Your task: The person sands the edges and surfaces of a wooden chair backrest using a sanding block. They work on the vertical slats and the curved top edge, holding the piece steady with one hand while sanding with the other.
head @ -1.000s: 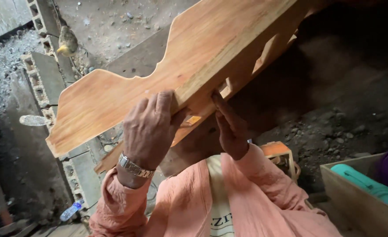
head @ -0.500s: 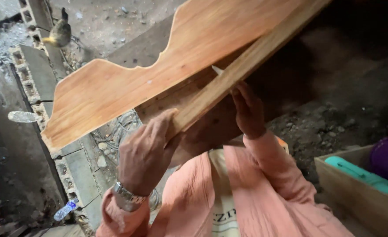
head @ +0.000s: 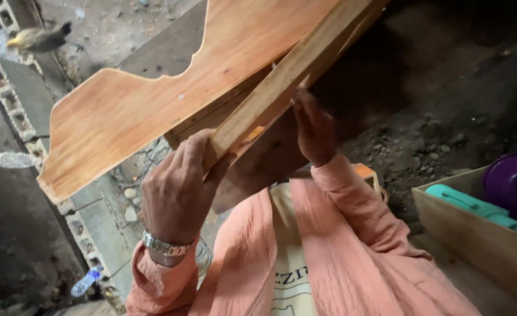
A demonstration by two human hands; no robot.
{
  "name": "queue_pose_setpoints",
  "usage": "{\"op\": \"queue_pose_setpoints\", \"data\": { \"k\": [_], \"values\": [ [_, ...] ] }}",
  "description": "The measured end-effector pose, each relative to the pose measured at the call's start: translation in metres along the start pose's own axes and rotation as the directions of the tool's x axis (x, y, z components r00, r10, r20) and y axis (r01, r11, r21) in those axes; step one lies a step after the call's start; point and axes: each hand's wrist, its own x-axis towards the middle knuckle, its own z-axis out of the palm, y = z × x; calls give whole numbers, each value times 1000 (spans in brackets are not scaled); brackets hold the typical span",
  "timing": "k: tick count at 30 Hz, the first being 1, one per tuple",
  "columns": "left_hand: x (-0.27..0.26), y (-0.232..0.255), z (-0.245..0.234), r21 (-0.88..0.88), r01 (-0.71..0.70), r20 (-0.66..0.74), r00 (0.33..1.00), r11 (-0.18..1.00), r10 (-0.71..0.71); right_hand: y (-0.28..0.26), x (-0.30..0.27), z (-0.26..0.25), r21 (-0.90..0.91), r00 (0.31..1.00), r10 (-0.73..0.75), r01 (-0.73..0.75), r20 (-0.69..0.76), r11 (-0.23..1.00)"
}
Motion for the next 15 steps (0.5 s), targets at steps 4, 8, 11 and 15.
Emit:
{"op": "queue_pose_setpoints", "data": {
  "k": [4,8,11,15],
  "values": [
    [-2,0,-1,19,7,9,1000,1000,-8,60,-11,22,49,997,-53,51,61,998],
    [-4,-1,-1,37,2,28,1000,999,-3,31,-8,6,78,995,-58,51,84,996],
    [-3,-3,-1,25,-2,27,1000,1000,2,3,-5,3,84,996,-95,94,1,992],
    [-1,-3,-5,22,8,41,999,1000,-9,39,-17,25,35,977,-208,210,-54,977]
  ]
}}
